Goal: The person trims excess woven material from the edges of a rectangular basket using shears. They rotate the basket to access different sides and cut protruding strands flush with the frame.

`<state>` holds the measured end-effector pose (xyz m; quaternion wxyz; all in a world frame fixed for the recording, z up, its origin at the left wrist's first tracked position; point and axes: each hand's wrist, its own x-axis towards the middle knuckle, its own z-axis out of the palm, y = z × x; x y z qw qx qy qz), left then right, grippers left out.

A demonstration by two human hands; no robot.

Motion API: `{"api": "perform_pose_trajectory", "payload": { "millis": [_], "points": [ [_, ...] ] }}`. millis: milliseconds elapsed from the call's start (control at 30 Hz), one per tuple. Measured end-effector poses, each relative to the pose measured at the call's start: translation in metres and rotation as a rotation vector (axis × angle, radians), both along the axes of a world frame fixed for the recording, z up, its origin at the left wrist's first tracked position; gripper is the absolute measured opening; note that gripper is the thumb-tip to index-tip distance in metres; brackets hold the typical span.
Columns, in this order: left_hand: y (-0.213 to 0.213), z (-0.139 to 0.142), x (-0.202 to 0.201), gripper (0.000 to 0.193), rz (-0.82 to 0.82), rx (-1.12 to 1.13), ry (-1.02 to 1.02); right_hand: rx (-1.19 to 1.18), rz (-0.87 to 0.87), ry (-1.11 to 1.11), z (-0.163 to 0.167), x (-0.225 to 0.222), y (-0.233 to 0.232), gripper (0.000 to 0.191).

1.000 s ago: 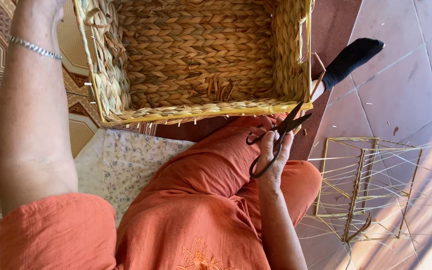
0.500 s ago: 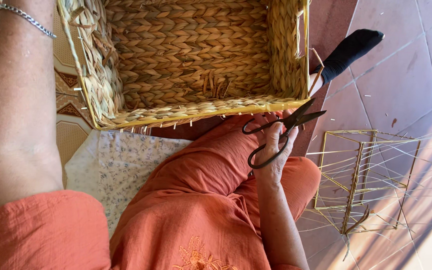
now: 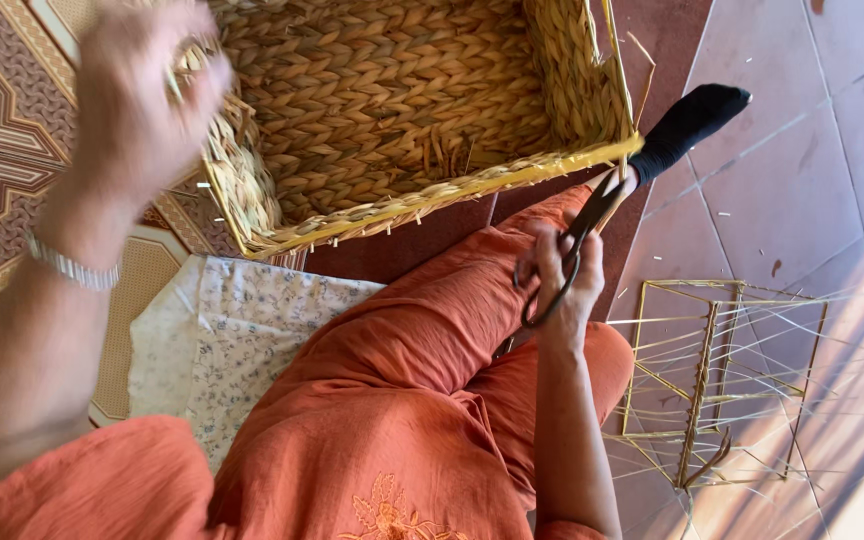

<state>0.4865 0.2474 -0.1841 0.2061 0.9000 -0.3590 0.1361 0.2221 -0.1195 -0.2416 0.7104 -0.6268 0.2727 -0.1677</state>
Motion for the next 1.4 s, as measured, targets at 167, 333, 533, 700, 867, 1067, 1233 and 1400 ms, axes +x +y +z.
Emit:
{"api": "perform_pose_trajectory", "payload": {
  "millis": [167, 333, 533, 700, 867, 1067, 1233, 1400],
  "points": [
    [-0.018, -0.009, -0.114, 0.053, -0.281, -0.001, 0.126, -0.497, 0.266, 0.282, 0.001, -0.049, -0.002, 0.051],
    [-0.063, -0.044, -0.135, 0.054, -0.189, 0.112, 0.068, -0.786, 0.367, 0.348, 0.014, -0.091, 0.023, 0.052],
    [-0.062, -0.076, -0.123, 0.026, -0.096, 0.146, 0.129, -0.834, 0.430, 0.359, 0.019, -0.117, 0.043, 0.056],
    [-0.060, -0.060, -0.103, 0.014, -0.082, 0.096, 0.238, -0.788, 0.391, 0.325, 0.012, -0.125, 0.047, 0.056],
    [-0.089, -0.030, -0.090, 0.019, -0.026, -0.041, 0.345, -0.501, 0.182, 0.329, 0.003, -0.122, 0.046, 0.051],
    [-0.166, -0.038, -0.119, 0.032, -0.208, -0.023, 0.551, 0.064, -0.011, 0.112, -0.018, -0.117, 0.032, 0.046],
    [-0.184, -0.038, -0.129, 0.043, -0.369, 0.125, 0.710, 0.386, -0.039, -0.021, -0.034, -0.102, 0.025, 0.042],
    [-0.143, -0.005, -0.064, 0.041, -0.458, -0.217, 0.028, 0.398, -0.072, -0.078, -0.039, -0.070, 0.033, 0.043]
  ]
}}
